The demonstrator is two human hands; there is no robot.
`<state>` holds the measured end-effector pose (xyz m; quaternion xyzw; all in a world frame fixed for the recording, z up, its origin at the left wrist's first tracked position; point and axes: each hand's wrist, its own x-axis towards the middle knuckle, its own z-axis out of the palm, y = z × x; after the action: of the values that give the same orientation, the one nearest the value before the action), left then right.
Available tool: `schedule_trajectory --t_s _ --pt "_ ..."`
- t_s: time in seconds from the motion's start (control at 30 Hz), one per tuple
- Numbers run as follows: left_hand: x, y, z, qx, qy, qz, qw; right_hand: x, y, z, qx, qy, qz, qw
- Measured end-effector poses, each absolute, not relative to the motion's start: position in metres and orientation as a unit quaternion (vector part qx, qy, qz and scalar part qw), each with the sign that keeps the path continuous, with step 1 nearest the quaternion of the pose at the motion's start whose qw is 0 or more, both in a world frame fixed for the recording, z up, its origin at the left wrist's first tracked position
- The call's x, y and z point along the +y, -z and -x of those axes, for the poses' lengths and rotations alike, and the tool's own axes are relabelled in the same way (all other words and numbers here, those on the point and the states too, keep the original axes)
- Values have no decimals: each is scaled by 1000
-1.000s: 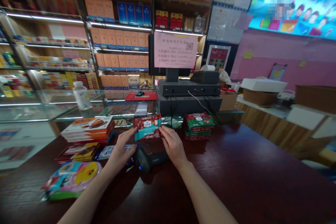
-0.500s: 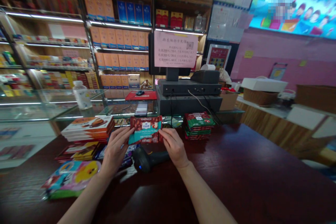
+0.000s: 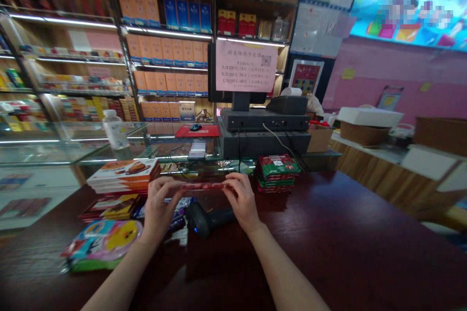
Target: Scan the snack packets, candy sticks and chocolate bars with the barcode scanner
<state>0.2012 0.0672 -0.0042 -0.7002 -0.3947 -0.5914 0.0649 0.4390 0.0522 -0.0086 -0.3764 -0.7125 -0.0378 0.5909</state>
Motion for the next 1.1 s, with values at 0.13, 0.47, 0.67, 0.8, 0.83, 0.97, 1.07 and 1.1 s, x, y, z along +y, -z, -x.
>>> schedule_trajectory --t_s 0.13,0.47,0.67,0.8,0.83,0.97,1.07,1.1 --pt "70 7 -205 -406 608 682 6 54 12 -436 -704 -22 400 586" --pt "70 9 -216 -491 564 644 -162 59 13 -426 -613 -98 449 643" --pt "71 9 -223 -474 600 613 -200 58 11 -425 -630 -73 440 636" --pt "71 9 -222 -480 606 613 -163 56 9 -425 -650 -69 445 612" --pt "72 8 -222 -480 602 619 -153 56 8 -425 -653 -69 444 610" --pt "74 8 -218 -480 589 639 -119 55 6 -426 -686 -79 417 591" --pt "78 10 -214 -479 585 647 -102 55 8 -428 -725 -75 395 559" --pt "79 10 -213 -478 584 648 -98 55 9 -428 -739 -67 390 546"
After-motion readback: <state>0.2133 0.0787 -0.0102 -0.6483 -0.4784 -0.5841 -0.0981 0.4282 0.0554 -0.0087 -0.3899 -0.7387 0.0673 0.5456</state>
